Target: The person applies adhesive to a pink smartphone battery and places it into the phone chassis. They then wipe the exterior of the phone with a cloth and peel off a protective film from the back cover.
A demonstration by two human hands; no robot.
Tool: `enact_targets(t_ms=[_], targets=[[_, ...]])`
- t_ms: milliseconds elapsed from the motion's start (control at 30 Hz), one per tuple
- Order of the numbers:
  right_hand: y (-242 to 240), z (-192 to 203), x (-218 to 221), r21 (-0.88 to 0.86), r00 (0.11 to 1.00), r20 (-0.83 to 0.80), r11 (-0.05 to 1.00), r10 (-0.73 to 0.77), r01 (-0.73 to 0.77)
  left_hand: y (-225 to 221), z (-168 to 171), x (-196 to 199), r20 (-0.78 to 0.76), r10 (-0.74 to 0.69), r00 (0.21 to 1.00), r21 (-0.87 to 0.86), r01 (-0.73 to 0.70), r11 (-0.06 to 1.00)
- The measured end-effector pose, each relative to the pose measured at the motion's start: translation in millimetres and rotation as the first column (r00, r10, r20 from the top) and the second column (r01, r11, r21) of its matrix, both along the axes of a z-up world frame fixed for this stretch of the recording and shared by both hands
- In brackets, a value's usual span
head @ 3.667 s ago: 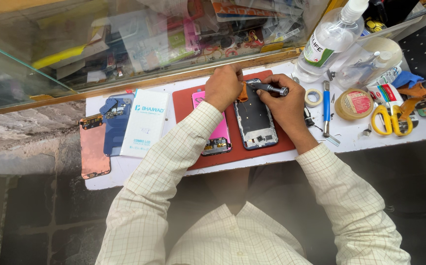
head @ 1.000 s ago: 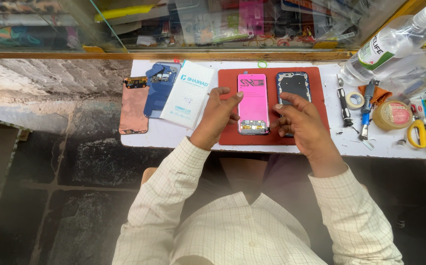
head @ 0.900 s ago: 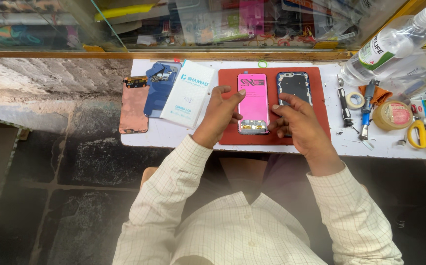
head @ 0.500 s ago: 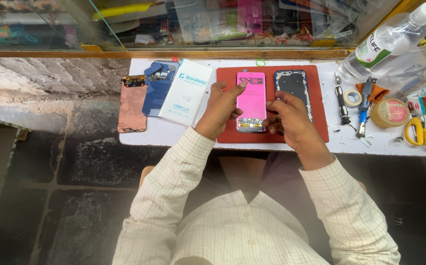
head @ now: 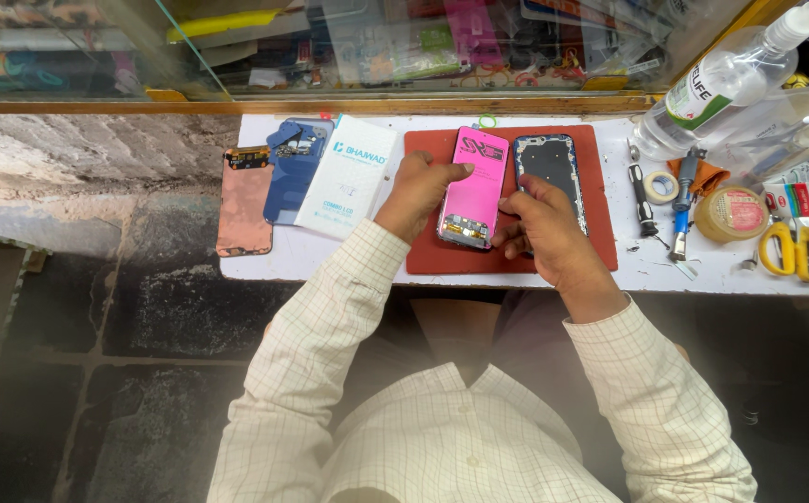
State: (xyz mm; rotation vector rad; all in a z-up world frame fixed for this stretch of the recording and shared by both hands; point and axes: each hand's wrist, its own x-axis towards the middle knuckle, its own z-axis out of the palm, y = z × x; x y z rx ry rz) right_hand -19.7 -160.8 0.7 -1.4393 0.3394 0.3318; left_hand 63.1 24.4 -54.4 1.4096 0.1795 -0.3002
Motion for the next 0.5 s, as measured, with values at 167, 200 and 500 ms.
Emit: enact_targets(t_ms=[167,200,500], targets=[[-3,-3,-1,0.040,0.999,0.033,0.999,0.031,-0.032,0,-15,13,0.100,-0.128,0.987,0.037,0.125,0.991],[-3,-4,-1,0.040,0.999,0.035,0.999,0.029,-0.030,-1,-15,14,0.129,-0.134,0.983,0.055,0.128,0.990],[-35,32,-24,-0.154,0.869,0.494,0.979,-0.042,0.134,0,54,-7,0.423,-0.181,0.888,0.410,-0.010,0.912]])
